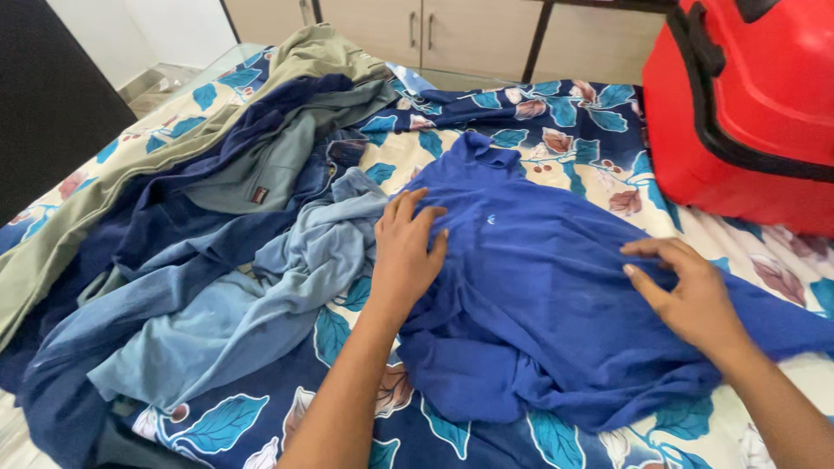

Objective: The person folds a light green button-up shirt, then a pair of olive green trousers, and finally a blue t-shirt on a bed. Each item is smoothed, folded into a compact rectangle, and placed aside.

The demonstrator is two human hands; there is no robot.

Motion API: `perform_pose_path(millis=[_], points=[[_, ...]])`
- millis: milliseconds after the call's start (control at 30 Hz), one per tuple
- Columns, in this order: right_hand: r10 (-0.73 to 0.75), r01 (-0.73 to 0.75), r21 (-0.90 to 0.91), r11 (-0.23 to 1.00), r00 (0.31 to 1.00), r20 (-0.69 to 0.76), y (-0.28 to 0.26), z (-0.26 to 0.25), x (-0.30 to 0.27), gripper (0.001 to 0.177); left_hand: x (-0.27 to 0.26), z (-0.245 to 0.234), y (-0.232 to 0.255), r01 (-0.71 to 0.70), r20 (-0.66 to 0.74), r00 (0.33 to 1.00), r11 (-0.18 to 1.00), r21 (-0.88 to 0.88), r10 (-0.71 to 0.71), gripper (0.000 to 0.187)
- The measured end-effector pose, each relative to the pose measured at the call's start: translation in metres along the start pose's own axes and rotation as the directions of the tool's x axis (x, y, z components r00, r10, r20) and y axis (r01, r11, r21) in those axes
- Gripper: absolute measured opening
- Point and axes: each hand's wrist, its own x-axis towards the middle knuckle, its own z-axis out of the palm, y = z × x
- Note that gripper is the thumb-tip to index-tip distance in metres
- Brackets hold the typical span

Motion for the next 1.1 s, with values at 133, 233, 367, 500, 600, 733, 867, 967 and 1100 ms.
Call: perform_pose_path(millis=[133, 233, 367, 500, 600, 733, 867, 967, 1100], points=[[0.025, -0.045, -0.219, 0.975, 0.995, -0.093, 0.035, -0.04, -0.044, 0.029, -0.011, 0.012, 0.023, -0.15, 0.112, 0.981, 0.985, -0.089, 0.159, 0.032], [-0.092, 0.061, -0.337, 0.94, 0.993, -0.075, 0.058, -0.073, -0.055, 0.04, -0.018, 0.026, 0.032, -0.18, 0.258, 0.94, 0.968, -0.176, 0.222, 0.037], [-0.028, 0.04, -0.259, 0.965, 0.998, 0.051, 0.055, -0.093, -0.072, 0.062, -0.03, 0.038, 0.028, -0.199, 0.401, 0.887, 0.973, -0.118, 0.23, 0.05], [-0.048, 0.092, -0.175, 0.98, 0.969, 0.244, 0.024, -0.081, -0.097, 0.068, -0.032, 0.048, 0.019, -0.191, 0.436, 0.883, 0.982, -0.001, 0.172, 0.054], [-0.293, 0.332, -0.111, 0.937, 0.917, 0.27, 0.001, -0.055, -0.117, 0.056, -0.032, 0.056, 0.014, -0.22, 0.433, 0.882, 0.975, 0.024, 0.188, 0.056], [-0.23, 0.269, -0.187, 0.945, 0.951, 0.207, -0.012, -0.034, -0.125, 0.029, -0.031, 0.058, 0.013, -0.208, 0.472, 0.867, 0.977, 0.053, 0.159, 0.055], [-0.286, 0.289, -0.18, 0.94, 0.957, 0.042, -0.016, -0.04, -0.126, 0.018, -0.027, 0.05, 0.04, -0.158, 0.465, 0.883, 0.975, 0.155, 0.069, 0.054], [-0.275, 0.27, -0.057, 0.961, 0.957, -0.099, -0.022, -0.048, -0.117, 0.015, -0.029, 0.038, 0.089, -0.19, 0.507, 0.859, 0.965, 0.179, 0.076, 0.04], [-0.083, 0.107, 0.131, 0.986, 0.981, -0.175, -0.027, -0.055, -0.113, 0.012, -0.059, 0.031, 0.18, -0.189, 0.305, 0.879, 0.855, -0.482, 0.366, 0.037]])
